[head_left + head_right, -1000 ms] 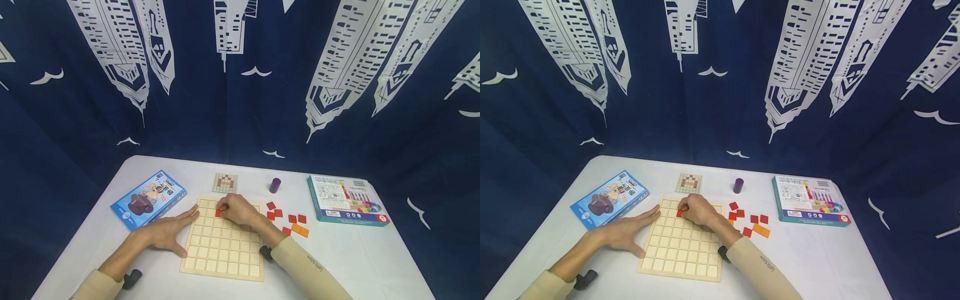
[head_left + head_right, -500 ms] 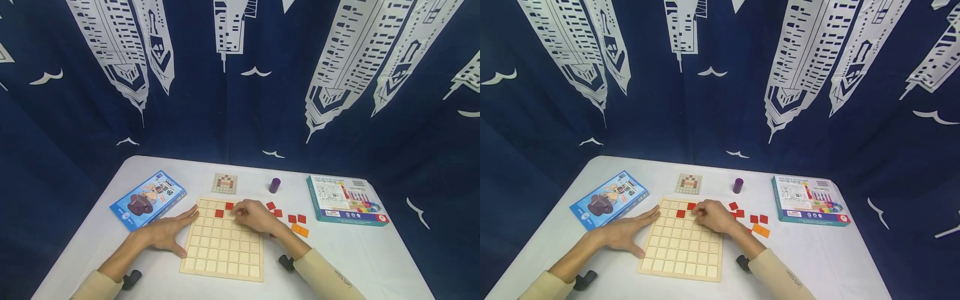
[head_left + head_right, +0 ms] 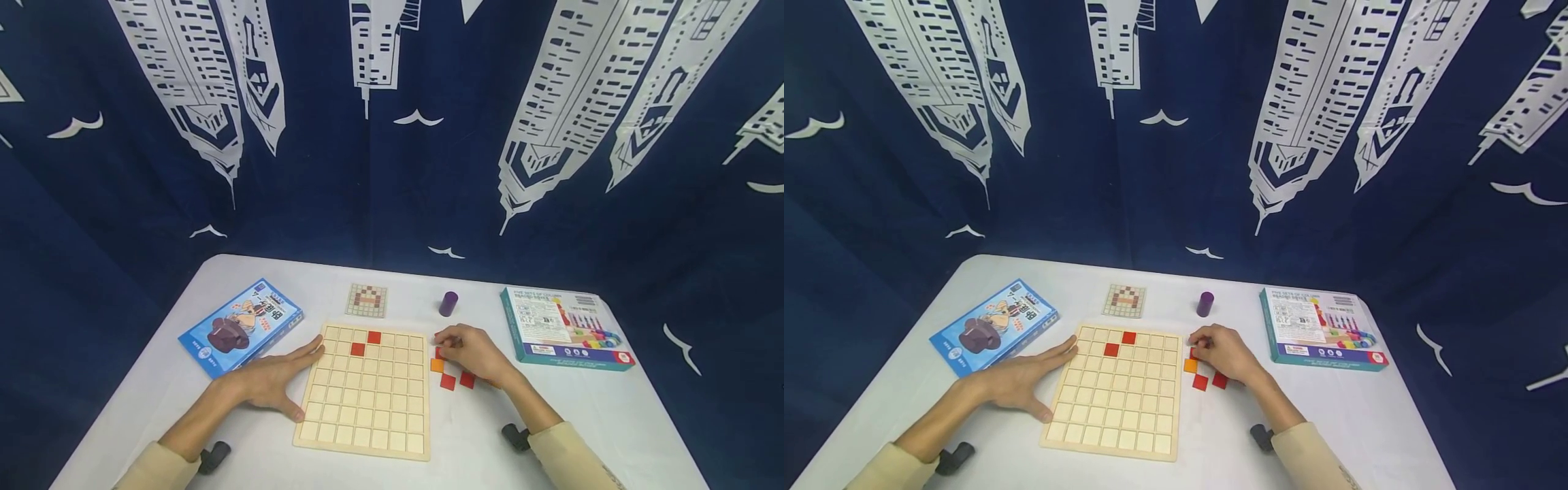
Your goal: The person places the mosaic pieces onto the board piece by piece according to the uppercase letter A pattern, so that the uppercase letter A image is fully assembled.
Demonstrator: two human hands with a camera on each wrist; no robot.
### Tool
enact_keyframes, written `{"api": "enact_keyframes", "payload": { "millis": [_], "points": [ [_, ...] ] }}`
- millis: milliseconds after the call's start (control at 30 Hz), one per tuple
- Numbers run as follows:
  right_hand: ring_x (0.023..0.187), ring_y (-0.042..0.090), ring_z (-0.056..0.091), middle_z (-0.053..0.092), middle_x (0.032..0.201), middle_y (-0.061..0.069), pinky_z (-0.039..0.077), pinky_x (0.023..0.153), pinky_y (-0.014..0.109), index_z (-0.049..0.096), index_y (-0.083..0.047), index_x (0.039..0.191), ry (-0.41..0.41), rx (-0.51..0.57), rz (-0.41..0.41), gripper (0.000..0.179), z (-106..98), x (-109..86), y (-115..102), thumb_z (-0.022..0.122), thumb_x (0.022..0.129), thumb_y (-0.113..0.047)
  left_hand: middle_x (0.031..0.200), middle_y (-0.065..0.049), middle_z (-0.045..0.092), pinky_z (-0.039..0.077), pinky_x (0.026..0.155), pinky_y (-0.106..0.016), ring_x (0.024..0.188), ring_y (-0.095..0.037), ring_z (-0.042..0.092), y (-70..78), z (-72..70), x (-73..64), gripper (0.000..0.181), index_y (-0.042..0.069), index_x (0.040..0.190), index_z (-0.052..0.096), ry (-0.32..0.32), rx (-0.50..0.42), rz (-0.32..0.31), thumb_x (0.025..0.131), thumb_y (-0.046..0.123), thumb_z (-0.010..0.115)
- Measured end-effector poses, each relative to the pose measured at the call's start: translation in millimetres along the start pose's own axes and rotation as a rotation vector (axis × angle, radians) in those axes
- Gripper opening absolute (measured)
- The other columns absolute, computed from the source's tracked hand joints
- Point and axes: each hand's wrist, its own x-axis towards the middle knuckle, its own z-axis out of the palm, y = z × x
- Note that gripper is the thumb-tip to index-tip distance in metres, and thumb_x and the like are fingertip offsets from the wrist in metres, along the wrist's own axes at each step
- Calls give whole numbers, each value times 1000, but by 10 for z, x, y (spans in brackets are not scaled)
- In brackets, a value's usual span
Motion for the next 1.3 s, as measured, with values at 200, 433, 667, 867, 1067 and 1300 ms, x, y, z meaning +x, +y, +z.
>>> {"api": "enact_keyframes", "payload": {
  "millis": [200, 433, 667, 867, 1067, 1300],
  "points": [
    [89, 18, 56, 63, 94, -2, 51, 78, 29, 76, -17, 111, 32, -29, 35, 23, -76, 5, 175, 77, 88, -11, 170, 4, 8, 37, 112, -60, 151, -36, 26, -10, 8, 0, 125, 20, 161, 28, 1, 6, 0, 59, 58, 90],
    [88, 18, 55, 63, 96, -1, 51, 77, 31, 75, -16, 113, 25, -54, 39, 26, -94, 22, 181, 78, 87, -10, 170, 0, 8, 38, 110, -61, 150, -38, 27, 1, -9, -6, 126, 16, 161, 27, 2, 9, 22, 60, 60, 88],
    [94, 20, 58, 65, 107, 3, 55, 89, 38, 75, -14, 115, 32, -119, 31, 28, -114, 13, 185, 78, 87, -10, 170, 0, 8, 39, 109, -62, 150, -39, 27, 19, -18, -10, 125, 16, 160, 28, -2, 1, 20, 60, 59, 89],
    [92, 19, 57, 66, 105, 2, 55, 87, 36, 74, -16, 116, 30, -143, 50, 30, -113, -4, 197, 78, 87, -10, 170, 0, 8, 38, 109, -63, 149, -39, 28, 26, -21, -14, 125, 16, 160, 28, -2, -3, 15, 60, 59, 89],
    [89, 18, 56, 64, 100, 2, 55, 83, 32, 75, -15, 114, 30, -143, 71, 27, -112, -12, 211, 78, 87, -11, 170, -1, 9, 38, 110, -62, 149, -39, 28, 23, -17, -20, 125, 16, 160, 28, -2, 1, 17, 60, 58, 89],
    [87, 18, 56, 62, 97, 1, 55, 82, 31, 76, -16, 109, 30, -136, 83, 23, -102, -31, 201, 79, 87, -12, 170, -1, 9, 38, 110, -62, 149, -39, 28, 28, -21, -32, 124, 15, 160, 29, -1, -1, 17, 60, 58, 89]
  ]
}}
